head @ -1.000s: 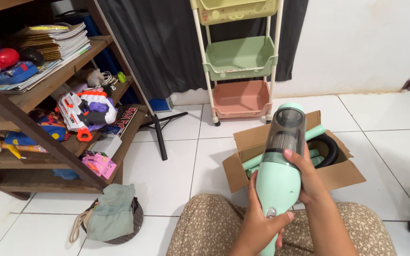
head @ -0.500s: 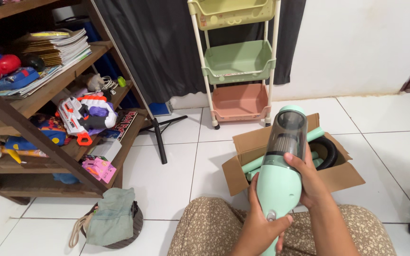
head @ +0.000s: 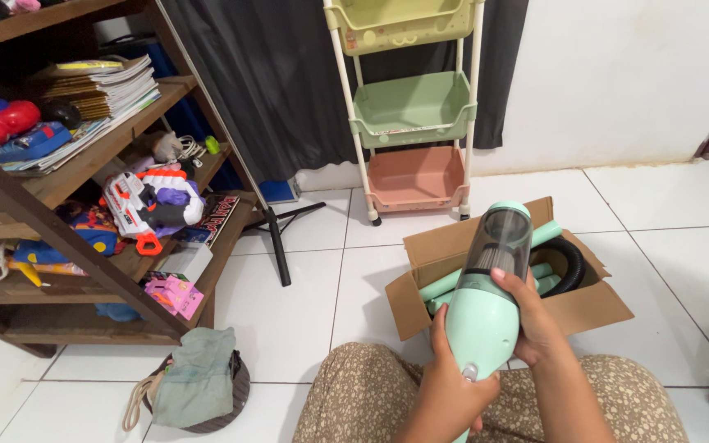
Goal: The person assembles a handheld vacuum cleaner by attaching a long tube and a floor nozzle to the main body. They then detach the nozzle, reattach the tube, and place the assembled unit back into the cardboard box.
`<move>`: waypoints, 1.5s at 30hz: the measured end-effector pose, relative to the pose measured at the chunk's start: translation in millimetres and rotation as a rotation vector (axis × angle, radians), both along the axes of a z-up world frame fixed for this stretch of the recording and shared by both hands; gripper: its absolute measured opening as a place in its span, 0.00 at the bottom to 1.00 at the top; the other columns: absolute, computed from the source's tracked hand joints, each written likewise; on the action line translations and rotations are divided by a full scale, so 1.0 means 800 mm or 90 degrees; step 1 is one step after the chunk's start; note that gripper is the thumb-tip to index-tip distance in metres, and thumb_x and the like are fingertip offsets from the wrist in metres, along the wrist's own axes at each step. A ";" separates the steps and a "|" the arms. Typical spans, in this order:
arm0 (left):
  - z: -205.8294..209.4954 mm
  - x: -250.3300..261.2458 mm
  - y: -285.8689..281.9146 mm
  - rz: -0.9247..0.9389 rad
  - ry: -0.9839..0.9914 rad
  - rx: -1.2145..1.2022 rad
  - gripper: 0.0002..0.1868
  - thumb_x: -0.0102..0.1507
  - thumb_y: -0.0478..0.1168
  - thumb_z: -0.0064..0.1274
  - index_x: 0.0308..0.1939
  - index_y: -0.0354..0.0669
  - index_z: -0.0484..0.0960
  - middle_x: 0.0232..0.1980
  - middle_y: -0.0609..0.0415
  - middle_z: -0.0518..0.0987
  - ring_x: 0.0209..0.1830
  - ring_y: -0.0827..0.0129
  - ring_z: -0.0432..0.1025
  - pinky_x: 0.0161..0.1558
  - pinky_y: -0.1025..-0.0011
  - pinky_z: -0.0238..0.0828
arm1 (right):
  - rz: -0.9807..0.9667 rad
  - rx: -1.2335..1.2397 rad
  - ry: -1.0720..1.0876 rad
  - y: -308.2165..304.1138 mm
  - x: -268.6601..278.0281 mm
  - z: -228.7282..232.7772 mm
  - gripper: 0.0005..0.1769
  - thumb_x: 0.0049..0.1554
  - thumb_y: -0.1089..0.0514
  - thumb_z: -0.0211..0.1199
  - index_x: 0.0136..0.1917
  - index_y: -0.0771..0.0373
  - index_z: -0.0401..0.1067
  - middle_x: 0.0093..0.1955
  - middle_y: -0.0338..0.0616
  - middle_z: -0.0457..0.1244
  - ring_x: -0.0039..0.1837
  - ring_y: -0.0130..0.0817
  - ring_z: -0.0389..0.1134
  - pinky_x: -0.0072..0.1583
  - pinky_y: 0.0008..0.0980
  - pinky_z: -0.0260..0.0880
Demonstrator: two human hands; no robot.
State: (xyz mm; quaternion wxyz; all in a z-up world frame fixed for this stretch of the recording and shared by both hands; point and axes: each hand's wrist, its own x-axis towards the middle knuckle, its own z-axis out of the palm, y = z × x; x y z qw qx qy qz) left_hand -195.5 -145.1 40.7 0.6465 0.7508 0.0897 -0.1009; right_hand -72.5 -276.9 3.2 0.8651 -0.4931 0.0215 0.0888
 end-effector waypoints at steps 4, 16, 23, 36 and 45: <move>-0.002 -0.005 0.005 -0.031 -0.088 -0.092 0.61 0.55 0.32 0.54 0.81 0.54 0.28 0.58 0.33 0.76 0.20 0.66 0.75 0.18 0.69 0.71 | 0.028 0.071 -0.034 -0.005 0.003 -0.008 0.40 0.49 0.46 0.66 0.71 0.60 0.59 0.55 0.54 0.65 0.53 0.43 0.70 0.53 0.44 0.75; 0.000 -0.007 0.006 -0.086 -0.104 -0.199 0.65 0.52 0.29 0.51 0.82 0.59 0.24 0.70 0.32 0.64 0.20 0.67 0.72 0.18 0.72 0.69 | 0.165 0.196 -0.087 -0.013 -0.005 0.006 0.42 0.49 0.43 0.66 0.68 0.70 0.61 0.54 0.66 0.68 0.52 0.53 0.74 0.53 0.50 0.78; 0.001 -0.004 -0.002 -0.024 -0.151 -0.154 0.62 0.54 0.30 0.54 0.83 0.59 0.31 0.56 0.35 0.79 0.23 0.65 0.74 0.19 0.71 0.70 | 0.003 0.006 -0.063 -0.007 -0.003 0.027 0.41 0.53 0.40 0.63 0.74 0.51 0.54 0.59 0.53 0.63 0.56 0.43 0.69 0.54 0.47 0.75; 0.007 0.004 -0.015 0.049 -0.180 -0.008 0.59 0.56 0.38 0.58 0.82 0.63 0.33 0.50 0.39 0.84 0.32 0.56 0.82 0.27 0.65 0.81 | 0.038 0.039 -0.008 -0.007 -0.007 0.014 0.43 0.51 0.37 0.64 0.74 0.53 0.58 0.59 0.49 0.64 0.58 0.40 0.69 0.55 0.46 0.74; 0.014 0.014 0.020 -0.020 -0.169 -0.015 0.54 0.59 0.56 0.60 0.80 0.57 0.41 0.54 0.42 0.81 0.34 0.57 0.80 0.31 0.61 0.77 | 0.041 0.002 -0.067 0.001 -0.012 0.013 0.50 0.45 0.48 0.71 0.76 0.61 0.54 0.60 0.54 0.62 0.59 0.43 0.69 0.56 0.43 0.74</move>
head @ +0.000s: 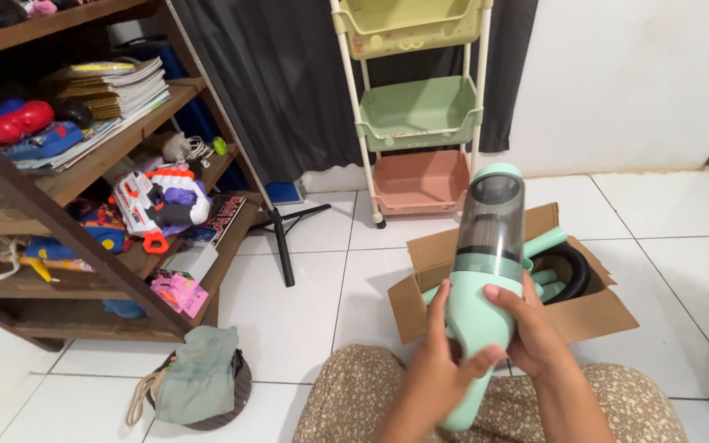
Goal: The person assembles a handheld vacuum cleaner by attaching a long tube and a floor nozzle to the main body. They then detach the nozzle, reattach the tube, and place the assembled unit back into the cardboard box.
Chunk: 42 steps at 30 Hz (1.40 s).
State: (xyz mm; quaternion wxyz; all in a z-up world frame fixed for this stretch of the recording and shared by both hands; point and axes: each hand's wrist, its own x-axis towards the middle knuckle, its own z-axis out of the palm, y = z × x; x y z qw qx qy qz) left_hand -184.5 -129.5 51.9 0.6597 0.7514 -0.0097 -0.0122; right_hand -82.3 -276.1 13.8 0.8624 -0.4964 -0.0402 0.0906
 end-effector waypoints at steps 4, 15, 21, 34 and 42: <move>0.009 0.039 0.052 0.100 -0.031 0.164 0.38 0.70 0.68 0.45 0.76 0.48 0.68 0.61 0.48 0.81 0.59 0.62 0.76 0.56 0.62 0.75 | 0.027 -0.110 -0.025 -0.003 -0.001 0.001 0.55 0.38 0.54 0.72 0.76 0.58 0.51 0.60 0.55 0.63 0.58 0.47 0.69 0.55 0.47 0.76; -0.003 0.098 0.064 0.205 -0.084 -0.391 0.51 0.52 0.48 0.66 0.75 0.47 0.56 0.65 0.40 0.72 0.56 0.55 0.75 0.53 0.57 0.77 | 0.154 -0.232 0.062 0.051 -0.033 0.000 0.58 0.36 0.54 0.77 0.75 0.65 0.53 0.61 0.59 0.65 0.59 0.47 0.71 0.57 0.43 0.73; -0.005 0.097 0.105 0.363 -0.151 -0.295 0.50 0.56 0.47 0.68 0.76 0.42 0.56 0.66 0.39 0.74 0.61 0.57 0.74 0.55 0.64 0.76 | 0.063 -0.550 -0.176 0.103 -0.051 0.001 0.72 0.29 0.44 0.85 0.78 0.62 0.49 0.68 0.56 0.62 0.68 0.42 0.66 0.66 0.39 0.67; -0.035 0.077 0.165 0.405 0.012 -0.276 0.57 0.49 0.46 0.69 0.76 0.45 0.49 0.63 0.40 0.72 0.58 0.55 0.75 0.51 0.60 0.80 | 0.045 -0.529 -0.091 0.176 -0.079 -0.046 0.68 0.29 0.43 0.82 0.73 0.71 0.50 0.64 0.59 0.64 0.63 0.43 0.71 0.61 0.37 0.73; -0.046 0.080 0.169 0.326 -0.068 -0.286 0.47 0.52 0.42 0.66 0.73 0.41 0.62 0.60 0.43 0.76 0.55 0.59 0.75 0.50 0.64 0.78 | 0.044 -0.478 -0.165 0.173 -0.080 -0.042 0.65 0.32 0.46 0.80 0.72 0.72 0.50 0.63 0.58 0.64 0.62 0.43 0.71 0.60 0.38 0.72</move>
